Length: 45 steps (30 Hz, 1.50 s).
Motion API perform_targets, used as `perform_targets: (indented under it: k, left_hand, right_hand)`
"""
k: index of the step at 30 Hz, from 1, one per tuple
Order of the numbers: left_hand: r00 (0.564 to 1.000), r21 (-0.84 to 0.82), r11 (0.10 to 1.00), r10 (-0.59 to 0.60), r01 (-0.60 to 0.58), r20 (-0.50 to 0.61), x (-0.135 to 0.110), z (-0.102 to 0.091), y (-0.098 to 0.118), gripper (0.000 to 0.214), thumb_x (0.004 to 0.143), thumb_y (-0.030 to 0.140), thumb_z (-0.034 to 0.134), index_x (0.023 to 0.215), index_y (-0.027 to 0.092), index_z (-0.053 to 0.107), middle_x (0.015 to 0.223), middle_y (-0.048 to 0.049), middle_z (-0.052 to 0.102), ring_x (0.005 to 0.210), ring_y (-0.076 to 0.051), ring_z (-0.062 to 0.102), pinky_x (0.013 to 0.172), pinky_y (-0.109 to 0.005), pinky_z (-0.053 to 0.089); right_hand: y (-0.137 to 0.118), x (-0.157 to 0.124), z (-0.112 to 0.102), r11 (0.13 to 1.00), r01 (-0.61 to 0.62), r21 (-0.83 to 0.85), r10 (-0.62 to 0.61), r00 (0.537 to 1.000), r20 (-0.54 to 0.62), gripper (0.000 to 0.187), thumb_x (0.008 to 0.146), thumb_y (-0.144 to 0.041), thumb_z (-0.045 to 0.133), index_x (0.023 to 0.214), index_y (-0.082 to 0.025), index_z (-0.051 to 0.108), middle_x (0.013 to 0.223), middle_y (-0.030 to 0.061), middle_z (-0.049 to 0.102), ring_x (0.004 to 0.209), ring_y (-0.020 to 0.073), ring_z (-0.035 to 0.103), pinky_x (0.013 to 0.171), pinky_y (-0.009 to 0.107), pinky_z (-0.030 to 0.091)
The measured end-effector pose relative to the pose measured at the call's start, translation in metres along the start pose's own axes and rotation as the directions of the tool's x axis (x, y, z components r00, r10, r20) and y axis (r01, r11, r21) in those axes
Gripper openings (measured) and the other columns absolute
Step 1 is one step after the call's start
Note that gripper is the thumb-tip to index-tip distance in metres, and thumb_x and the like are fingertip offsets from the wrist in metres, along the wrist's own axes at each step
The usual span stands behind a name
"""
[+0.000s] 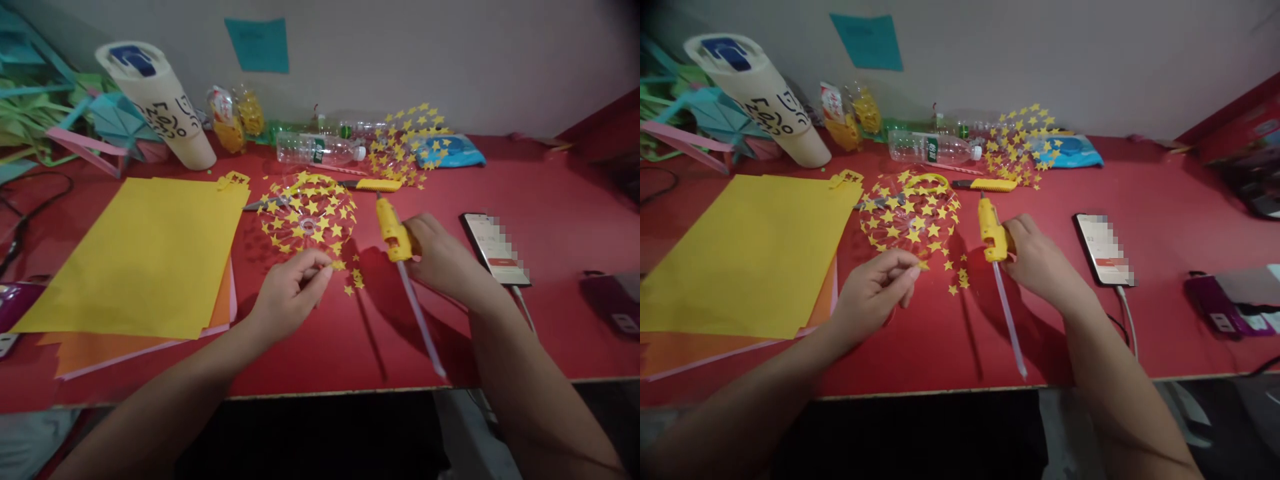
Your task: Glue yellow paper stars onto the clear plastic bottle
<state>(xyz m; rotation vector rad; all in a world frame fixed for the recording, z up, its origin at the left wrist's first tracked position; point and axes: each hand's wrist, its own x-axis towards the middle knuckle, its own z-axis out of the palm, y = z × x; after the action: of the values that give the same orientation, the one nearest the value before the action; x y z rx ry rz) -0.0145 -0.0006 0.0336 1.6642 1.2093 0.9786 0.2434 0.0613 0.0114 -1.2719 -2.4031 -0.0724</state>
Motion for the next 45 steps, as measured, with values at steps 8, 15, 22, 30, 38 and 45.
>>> perform_targets:
  k: [8, 15, 22, 30, 38, 45]
  left_hand:
    - [0.907, -0.397, 0.818, -0.341, 0.416, 0.248, 0.008, 0.002, 0.005, 0.009, 0.083, 0.023, 0.049, 0.075, 0.021, 0.051, 0.038, 0.0078, 0.048, 0.031, -0.005, 0.023, 0.033, -0.018, 0.018]
    - [0.829, -0.478, 0.682, -0.394, 0.553, 0.396, 0.009, 0.004, 0.004, 0.016, 0.080, 0.025, 0.051, 0.065, 0.019, 0.051, 0.037, 0.0059, 0.049, 0.028, -0.002, 0.020, 0.031, -0.016, 0.011]
    - [0.808, -0.436, 0.691, -0.399, 0.576, 0.433, 0.008, 0.005, 0.002, 0.016, 0.080, 0.027, 0.048, 0.065, 0.020, 0.049, 0.037, 0.0063, 0.048, 0.028, -0.004, 0.019, 0.031, -0.017, 0.013]
    - [0.991, 0.402, 0.915, 0.087, -0.041, -0.098, 0.002, -0.019, 0.005, 0.009, 0.080, 0.023, 0.054, 0.083, 0.021, 0.062, 0.046, 0.0079, 0.044, 0.040, -0.008, 0.036, 0.044, -0.021, 0.026]
    - [0.999, 0.671, 0.741, 0.046, -0.021, -0.019, 0.010, -0.023, -0.010, 0.030, 0.079, 0.022, 0.058, 0.107, 0.024, 0.067, 0.049, 0.0054, 0.051, 0.043, -0.013, 0.046, 0.047, -0.024, 0.026]
    - [0.998, 0.681, 0.732, 0.048, -0.011, -0.036, 0.013, -0.022, -0.015, 0.014, 0.079, 0.022, 0.057, 0.089, 0.025, 0.067, 0.050, 0.0047, 0.052, 0.044, -0.014, 0.046, 0.047, -0.025, 0.023]
  right_hand:
    - [-0.017, 0.005, -0.001, 0.983, 0.122, -0.136, -0.129, 0.991, -0.037, 0.030, 0.077, -0.011, 0.055, 0.106, -0.016, 0.059, 0.103, 0.0132, 0.066, 0.093, 0.0271, 0.060, 0.077, 0.041, 0.048]
    - [-0.075, 0.007, -0.005, 0.871, 0.489, 0.039, -0.451, 0.829, -0.330, 0.014, 0.085, -0.010, 0.058, 0.094, -0.020, 0.059, 0.077, 0.0015, 0.067, 0.068, 0.0143, 0.056, 0.063, 0.028, 0.047]
    - [-0.074, 0.005, -0.001, 0.863, 0.506, 0.007, -0.474, 0.814, -0.335, 0.013, 0.084, -0.008, 0.058, 0.085, -0.020, 0.063, 0.074, 0.0010, 0.067, 0.065, 0.0133, 0.056, 0.061, 0.028, 0.045]
    - [-0.078, 0.017, -0.017, 0.926, 0.367, 0.092, -0.340, 0.914, -0.222, 0.016, 0.088, -0.012, 0.053, 0.078, -0.021, 0.062, 0.067, 0.0005, 0.064, 0.062, 0.0129, 0.055, 0.058, 0.027, 0.043]
    - [-0.089, 0.036, 0.001, 0.927, 0.368, 0.069, -0.358, 0.926, -0.119, 0.024, 0.092, -0.015, 0.048, 0.071, -0.018, 0.060, 0.057, -0.0019, 0.059, 0.051, 0.0093, 0.048, 0.051, 0.025, 0.033]
    - [-0.091, 0.040, 0.016, 0.939, 0.338, 0.068, -0.330, 0.938, -0.111, 0.025, 0.091, -0.016, 0.047, 0.069, -0.018, 0.058, 0.054, -0.0035, 0.059, 0.047, 0.0077, 0.047, 0.050, 0.023, 0.031]
